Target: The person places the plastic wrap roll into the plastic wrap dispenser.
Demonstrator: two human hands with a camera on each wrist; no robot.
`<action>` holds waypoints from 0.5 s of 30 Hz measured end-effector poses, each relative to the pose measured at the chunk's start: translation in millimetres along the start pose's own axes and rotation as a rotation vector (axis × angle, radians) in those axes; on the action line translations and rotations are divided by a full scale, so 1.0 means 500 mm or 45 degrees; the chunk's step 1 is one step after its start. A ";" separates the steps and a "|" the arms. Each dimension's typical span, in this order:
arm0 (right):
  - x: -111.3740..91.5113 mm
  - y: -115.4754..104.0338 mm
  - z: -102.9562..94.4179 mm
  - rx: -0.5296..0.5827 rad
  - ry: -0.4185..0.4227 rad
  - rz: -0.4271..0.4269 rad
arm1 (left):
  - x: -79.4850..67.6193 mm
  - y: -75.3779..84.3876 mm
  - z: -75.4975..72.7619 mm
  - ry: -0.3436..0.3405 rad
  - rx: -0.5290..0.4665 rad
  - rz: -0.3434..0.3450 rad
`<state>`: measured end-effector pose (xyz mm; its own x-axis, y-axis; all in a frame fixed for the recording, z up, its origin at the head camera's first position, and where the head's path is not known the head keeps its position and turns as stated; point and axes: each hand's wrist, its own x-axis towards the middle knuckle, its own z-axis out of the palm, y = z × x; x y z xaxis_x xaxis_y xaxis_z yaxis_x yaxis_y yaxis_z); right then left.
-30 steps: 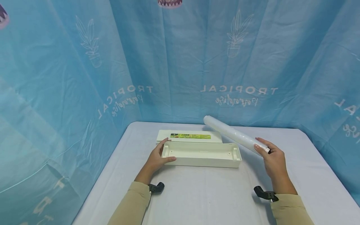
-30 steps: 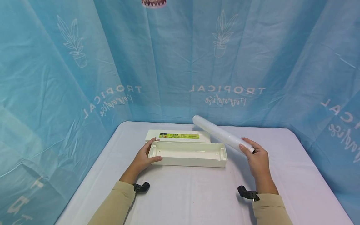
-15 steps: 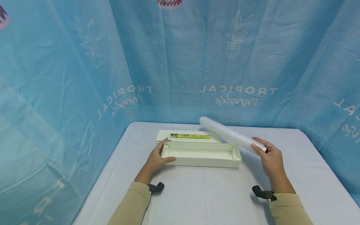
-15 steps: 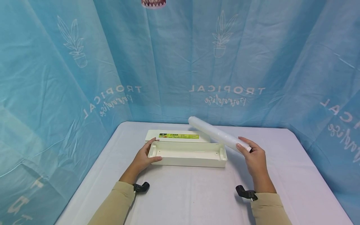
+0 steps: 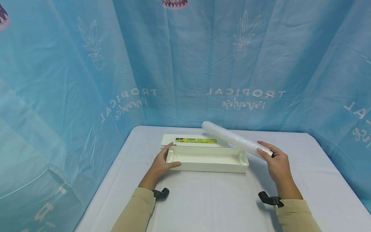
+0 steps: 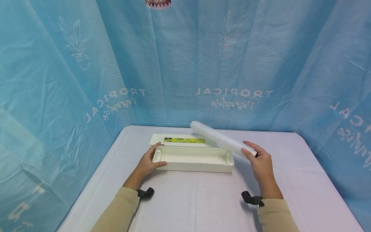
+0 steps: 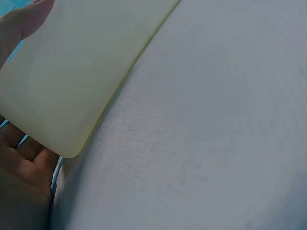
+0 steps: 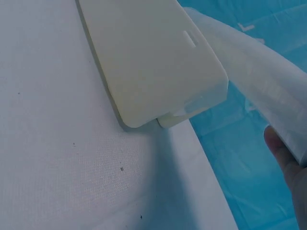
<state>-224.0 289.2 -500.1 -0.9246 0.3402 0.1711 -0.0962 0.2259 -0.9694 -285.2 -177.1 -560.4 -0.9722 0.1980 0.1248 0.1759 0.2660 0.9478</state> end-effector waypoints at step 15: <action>-0.006 -0.009 0.013 0.008 -0.048 -0.052 | 0.001 -0.003 -0.001 0.003 0.001 -0.006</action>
<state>-223.0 281.2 -497.5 -0.9331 0.2961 0.2042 -0.1366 0.2333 -0.9628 -286.0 -177.8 -561.6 -0.9734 0.1946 0.1207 0.1711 0.2679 0.9481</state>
